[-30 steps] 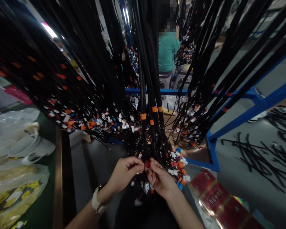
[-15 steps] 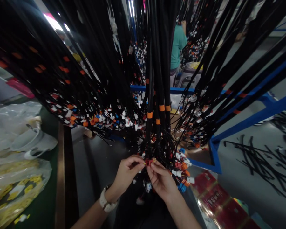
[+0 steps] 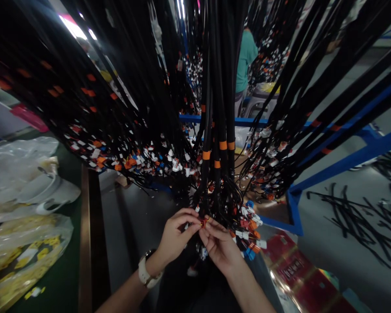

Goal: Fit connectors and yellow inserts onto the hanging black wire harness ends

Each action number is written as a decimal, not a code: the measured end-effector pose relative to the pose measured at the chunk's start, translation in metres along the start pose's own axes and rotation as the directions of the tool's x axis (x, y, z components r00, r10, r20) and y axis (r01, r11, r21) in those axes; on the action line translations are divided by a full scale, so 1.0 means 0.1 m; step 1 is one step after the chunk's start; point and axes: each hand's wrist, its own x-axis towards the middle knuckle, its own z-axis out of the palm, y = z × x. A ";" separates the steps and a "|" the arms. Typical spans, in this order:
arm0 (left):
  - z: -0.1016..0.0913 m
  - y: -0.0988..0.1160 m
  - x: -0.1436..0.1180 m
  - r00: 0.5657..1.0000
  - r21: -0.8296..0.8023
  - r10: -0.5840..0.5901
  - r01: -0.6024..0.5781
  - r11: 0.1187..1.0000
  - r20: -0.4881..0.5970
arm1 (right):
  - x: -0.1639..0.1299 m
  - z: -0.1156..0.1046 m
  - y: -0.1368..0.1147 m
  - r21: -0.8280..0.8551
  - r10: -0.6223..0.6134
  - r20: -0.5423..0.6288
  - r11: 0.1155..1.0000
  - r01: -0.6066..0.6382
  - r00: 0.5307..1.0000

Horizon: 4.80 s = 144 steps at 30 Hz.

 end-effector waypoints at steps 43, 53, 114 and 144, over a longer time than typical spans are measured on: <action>-0.07 0.01 0.00 0.933 -0.203 -0.241 0.299 0.933 0.267 | -0.17 0.12 0.00 -0.279 -0.072 0.046 0.957 0.082 0.996; -0.06 0.06 -0.01 0.977 -0.058 -0.069 0.082 0.995 0.204 | -0.23 0.10 -0.07 -0.588 -0.371 0.093 0.729 0.352 0.924; -0.58 -0.21 0.32 0.823 -0.691 -0.538 0.285 0.665 -0.179 | -0.14 -0.06 -0.11 -0.764 -0.450 0.113 0.531 0.367 0.886; -0.38 -0.45 0.18 0.979 0.198 -0.033 -0.007 0.980 0.200 | 0.07 0.12 -0.13 -0.910 -0.384 0.299 0.161 0.382 0.874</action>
